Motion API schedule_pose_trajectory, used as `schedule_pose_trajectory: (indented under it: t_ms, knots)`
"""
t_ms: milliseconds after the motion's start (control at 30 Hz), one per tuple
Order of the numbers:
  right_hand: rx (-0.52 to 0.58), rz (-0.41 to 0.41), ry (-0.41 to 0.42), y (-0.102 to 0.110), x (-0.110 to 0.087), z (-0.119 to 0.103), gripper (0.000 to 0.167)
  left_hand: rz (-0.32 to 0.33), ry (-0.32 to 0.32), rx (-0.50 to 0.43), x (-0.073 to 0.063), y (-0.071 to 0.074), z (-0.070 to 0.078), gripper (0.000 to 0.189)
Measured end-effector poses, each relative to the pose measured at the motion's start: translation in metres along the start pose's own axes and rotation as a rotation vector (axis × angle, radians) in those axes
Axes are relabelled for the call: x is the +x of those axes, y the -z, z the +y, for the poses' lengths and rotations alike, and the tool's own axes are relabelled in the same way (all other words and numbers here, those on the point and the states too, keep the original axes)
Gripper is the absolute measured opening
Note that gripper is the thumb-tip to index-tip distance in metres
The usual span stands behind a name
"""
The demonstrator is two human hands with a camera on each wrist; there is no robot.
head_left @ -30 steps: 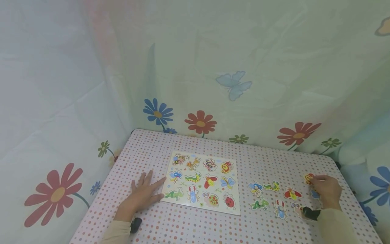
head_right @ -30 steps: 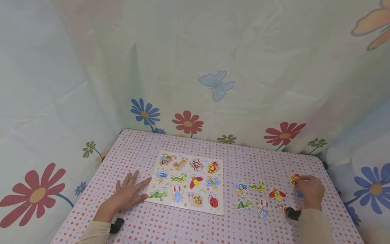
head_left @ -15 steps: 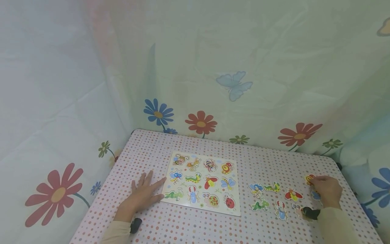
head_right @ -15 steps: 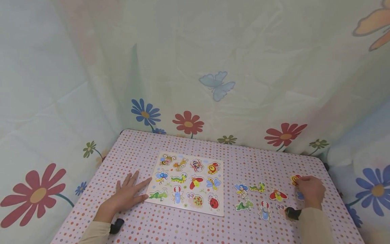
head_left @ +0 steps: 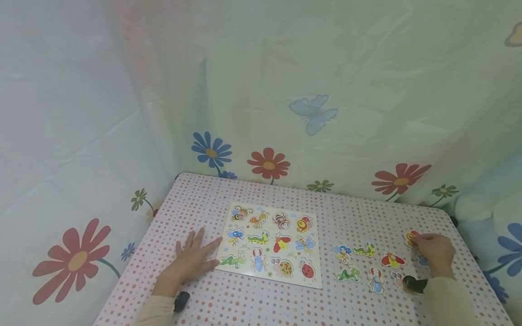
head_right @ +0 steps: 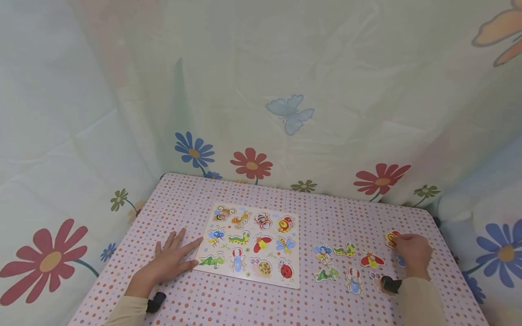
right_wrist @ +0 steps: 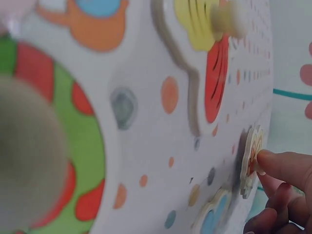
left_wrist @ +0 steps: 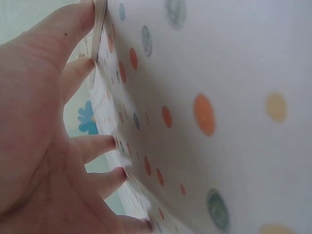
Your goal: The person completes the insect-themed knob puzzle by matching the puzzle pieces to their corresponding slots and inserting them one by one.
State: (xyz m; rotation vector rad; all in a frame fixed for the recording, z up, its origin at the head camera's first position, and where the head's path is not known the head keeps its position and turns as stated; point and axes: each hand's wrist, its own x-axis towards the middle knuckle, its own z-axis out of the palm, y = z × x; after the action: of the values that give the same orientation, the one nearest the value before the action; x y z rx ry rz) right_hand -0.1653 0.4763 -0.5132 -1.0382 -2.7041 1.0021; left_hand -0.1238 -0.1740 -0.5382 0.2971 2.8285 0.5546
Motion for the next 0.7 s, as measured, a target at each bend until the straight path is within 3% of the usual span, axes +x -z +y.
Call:
schedule_pose_trajectory:
  t_ms: [367, 700]
  knots:
    - [0.009, -0.033, 0.036, -0.011, -0.011, -0.017, 0.045, -0.021, 0.011, -0.024, 0.001, -0.001, -0.002, 0.064]
    - [0.006, -0.052, 0.083, -0.028, -0.034, -0.041, 0.044, -0.023, 0.011, -0.025, 0.002, -0.001, -0.002, 0.064]
